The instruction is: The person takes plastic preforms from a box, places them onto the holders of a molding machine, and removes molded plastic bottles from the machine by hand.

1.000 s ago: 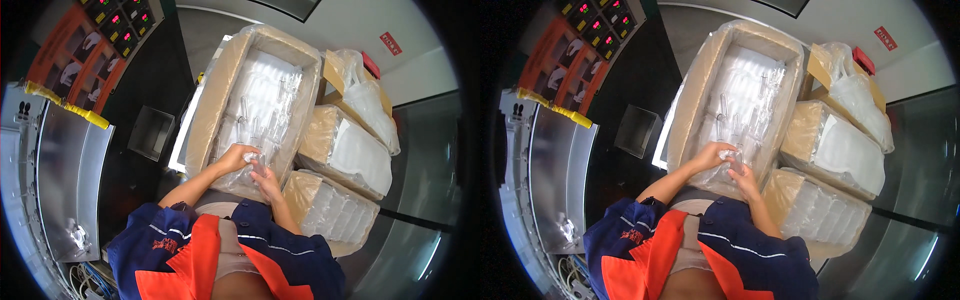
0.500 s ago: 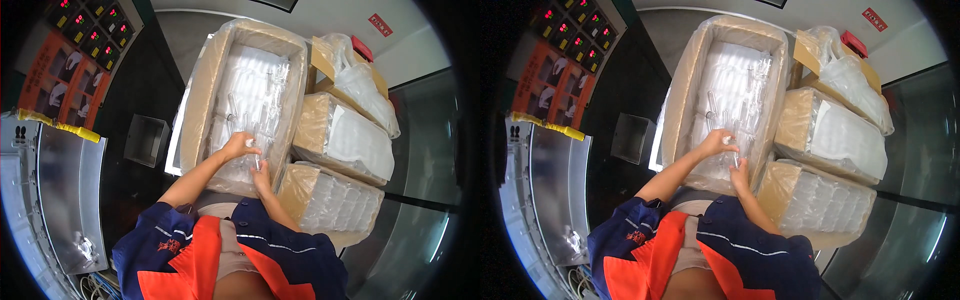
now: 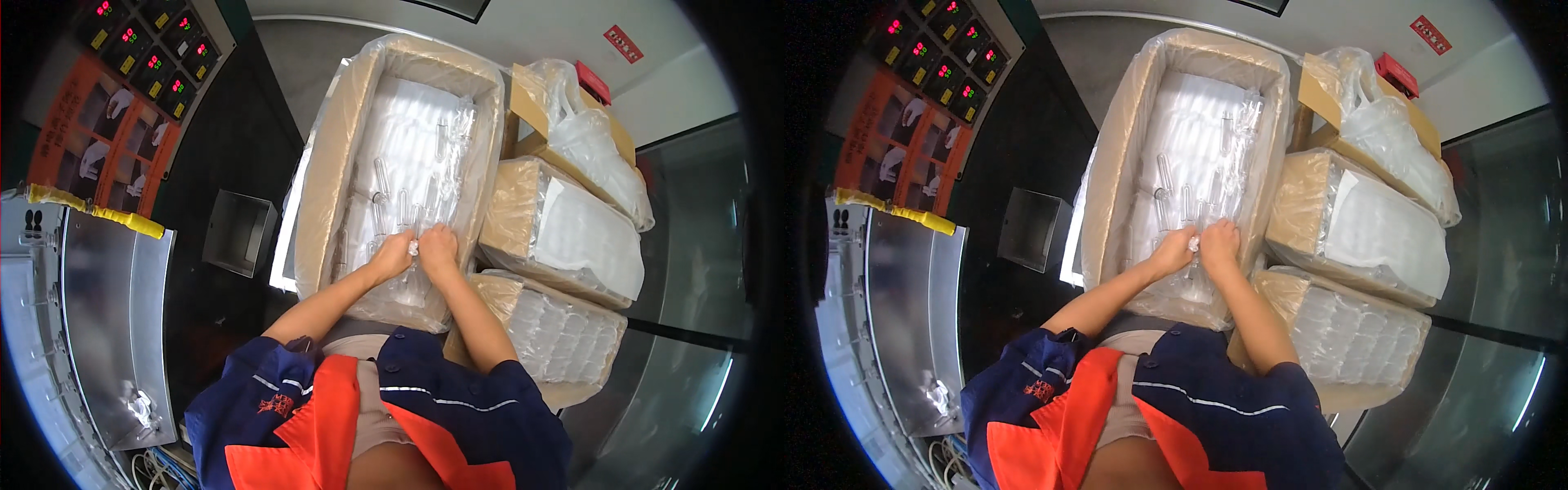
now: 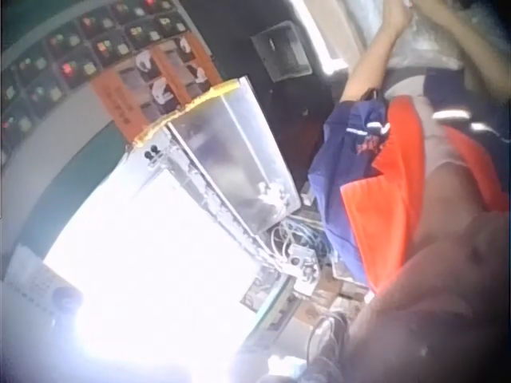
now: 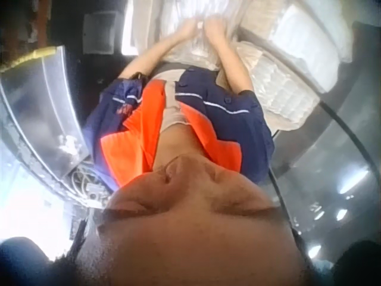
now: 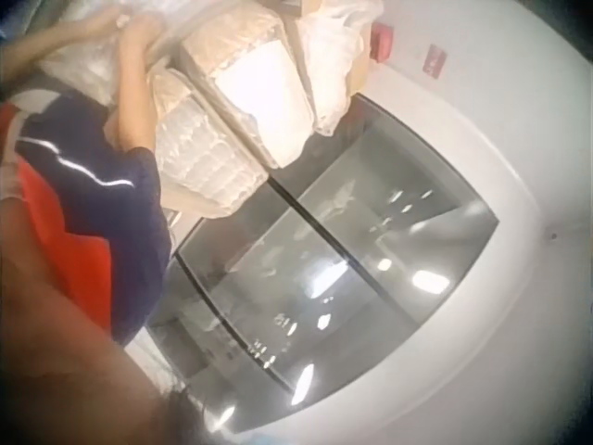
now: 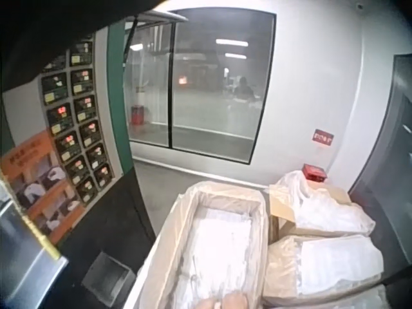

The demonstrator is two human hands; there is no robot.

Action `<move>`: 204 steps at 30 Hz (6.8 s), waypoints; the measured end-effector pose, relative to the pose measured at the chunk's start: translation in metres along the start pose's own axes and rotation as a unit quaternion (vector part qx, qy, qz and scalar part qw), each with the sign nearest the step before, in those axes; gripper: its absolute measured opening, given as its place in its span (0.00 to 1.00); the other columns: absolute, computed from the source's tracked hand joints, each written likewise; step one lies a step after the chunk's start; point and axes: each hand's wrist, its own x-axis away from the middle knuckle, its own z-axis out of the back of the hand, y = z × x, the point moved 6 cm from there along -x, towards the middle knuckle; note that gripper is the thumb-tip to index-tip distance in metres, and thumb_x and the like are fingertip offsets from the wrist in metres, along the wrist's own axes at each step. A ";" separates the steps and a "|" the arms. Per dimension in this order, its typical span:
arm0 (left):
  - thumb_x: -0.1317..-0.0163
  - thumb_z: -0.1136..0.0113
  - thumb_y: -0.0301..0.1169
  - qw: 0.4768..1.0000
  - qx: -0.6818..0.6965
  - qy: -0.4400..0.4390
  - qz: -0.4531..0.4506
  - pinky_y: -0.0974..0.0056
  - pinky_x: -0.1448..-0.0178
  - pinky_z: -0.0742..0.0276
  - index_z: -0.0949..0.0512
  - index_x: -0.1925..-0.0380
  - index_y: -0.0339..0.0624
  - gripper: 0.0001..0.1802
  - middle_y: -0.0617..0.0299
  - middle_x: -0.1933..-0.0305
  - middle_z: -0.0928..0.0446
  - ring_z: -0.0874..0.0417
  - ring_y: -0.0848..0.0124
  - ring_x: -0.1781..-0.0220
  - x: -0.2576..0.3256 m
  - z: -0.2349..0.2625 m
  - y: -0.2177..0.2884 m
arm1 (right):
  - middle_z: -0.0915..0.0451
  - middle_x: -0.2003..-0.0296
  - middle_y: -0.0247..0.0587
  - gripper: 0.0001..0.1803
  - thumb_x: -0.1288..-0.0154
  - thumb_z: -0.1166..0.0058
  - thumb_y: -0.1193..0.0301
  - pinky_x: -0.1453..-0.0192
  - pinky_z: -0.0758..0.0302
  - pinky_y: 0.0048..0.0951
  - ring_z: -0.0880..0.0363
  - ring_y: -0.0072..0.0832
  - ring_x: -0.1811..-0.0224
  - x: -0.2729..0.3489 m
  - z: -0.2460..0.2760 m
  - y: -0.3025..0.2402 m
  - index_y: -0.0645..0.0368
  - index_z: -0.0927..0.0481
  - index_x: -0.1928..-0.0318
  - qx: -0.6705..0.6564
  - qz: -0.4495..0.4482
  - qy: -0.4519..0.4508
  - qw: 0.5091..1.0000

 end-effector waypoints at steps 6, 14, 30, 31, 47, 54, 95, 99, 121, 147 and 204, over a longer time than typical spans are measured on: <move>0.50 0.36 0.32 0.997 -0.029 -0.065 0.025 0.50 0.58 0.28 0.26 0.68 0.33 0.14 0.38 0.66 0.24 0.23 0.43 0.59 0.004 0.003 -0.001 | 0.22 0.61 0.44 0.12 0.42 0.47 0.60 0.57 0.30 0.34 0.25 0.36 0.58 0.030 -0.003 -0.010 0.52 0.15 0.67 0.152 0.116 -0.027 0.981; 0.50 0.33 0.32 0.997 -0.024 -0.023 -0.063 0.59 0.51 0.28 0.23 0.57 0.41 0.19 0.46 0.58 0.23 0.23 0.53 0.55 -0.011 -0.004 -0.029 | 0.23 0.66 0.48 0.11 0.39 0.54 0.71 0.60 0.30 0.41 0.24 0.40 0.60 0.074 0.027 -0.031 0.60 0.18 0.62 0.158 0.017 -0.027 0.987; 0.48 0.41 0.25 0.994 0.016 -0.108 -0.006 0.55 0.55 0.25 0.20 0.62 0.37 0.12 0.37 0.68 0.23 0.20 0.47 0.60 -0.026 -0.020 0.008 | 0.32 0.53 0.63 0.19 0.50 0.51 0.83 0.47 0.31 0.45 0.31 0.56 0.52 0.025 0.084 0.011 0.73 0.32 0.54 -0.223 -0.008 0.194 0.955; 0.48 0.41 0.25 0.994 0.014 -0.106 -0.005 0.55 0.55 0.25 0.20 0.62 0.37 0.12 0.37 0.68 0.23 0.20 0.47 0.60 -0.026 -0.024 0.008 | 0.31 0.55 0.61 0.19 0.51 0.50 0.83 0.48 0.30 0.44 0.31 0.54 0.53 0.011 0.098 0.009 0.73 0.31 0.55 -0.192 0.023 0.245 0.950; 0.50 0.39 0.35 0.994 -0.007 -0.051 0.095 0.53 0.55 0.25 0.19 0.71 0.34 0.14 0.38 0.67 0.22 0.21 0.45 0.63 -0.036 -0.024 -0.007 | 0.28 0.58 0.60 0.19 0.51 0.45 0.78 0.51 0.27 0.38 0.29 0.49 0.54 -0.058 0.045 0.010 0.73 0.30 0.57 -0.023 -0.095 0.121 0.988; 0.50 0.43 0.29 0.993 0.093 -0.041 0.067 0.53 0.58 0.27 0.21 0.75 0.37 0.06 0.42 0.69 0.22 0.21 0.46 0.62 -0.017 -0.023 -0.007 | 0.22 0.61 0.47 0.11 0.42 0.52 0.71 0.50 0.32 0.37 0.28 0.38 0.53 -0.021 0.023 0.015 0.63 0.23 0.61 0.044 0.023 0.059 0.997; 0.63 0.46 0.16 0.975 -0.105 0.099 -0.169 0.55 0.54 0.25 0.26 0.61 0.38 0.22 0.46 0.67 0.22 0.21 0.49 0.58 -0.193 0.156 0.092 | 0.27 0.60 0.50 0.11 0.41 0.52 0.72 0.55 0.29 0.31 0.29 0.38 0.55 -0.124 0.075 0.037 0.64 0.25 0.59 0.110 -0.152 0.175 0.966; 0.59 0.40 0.19 0.983 -0.092 -0.030 -0.153 0.57 0.50 0.25 0.26 0.56 0.39 0.24 0.47 0.62 0.20 0.20 0.53 0.55 -0.180 0.105 0.036 | 0.27 0.60 0.49 0.10 0.44 0.47 0.74 0.57 0.27 0.38 0.27 0.43 0.54 -0.116 0.089 0.033 0.61 0.24 0.59 0.026 -0.137 0.139 0.980; 0.50 0.52 0.19 0.922 -0.321 0.178 -0.125 0.47 0.61 0.25 0.32 0.70 0.32 0.06 0.39 0.72 0.24 0.21 0.43 0.66 -0.224 0.172 0.050 | 0.32 0.50 0.53 0.16 0.40 0.51 0.71 0.52 0.24 0.32 0.30 0.43 0.49 -0.211 0.131 0.059 0.67 0.23 0.53 -0.007 -0.170 0.086 0.982; 0.52 0.42 0.24 0.976 0.023 0.188 -0.103 0.61 0.59 0.25 0.23 0.64 0.35 0.12 0.48 0.67 0.21 0.19 0.55 0.65 -0.209 0.108 0.064 | 0.28 0.49 0.44 0.32 0.52 0.37 0.77 0.47 0.29 0.34 0.27 0.30 0.50 -0.105 0.162 0.064 0.59 0.33 0.43 -0.525 0.035 0.242 0.815; 0.40 0.53 0.52 0.792 0.296 0.315 0.431 0.55 0.37 0.36 0.35 0.41 0.31 0.37 0.38 0.40 0.34 0.35 0.47 0.36 0.104 0.081 -0.250 | 0.19 0.77 0.44 0.16 0.52 0.43 0.58 0.52 0.38 0.38 0.22 0.37 0.67 0.020 0.080 -0.231 0.59 0.19 0.74 -0.024 0.471 0.068 0.879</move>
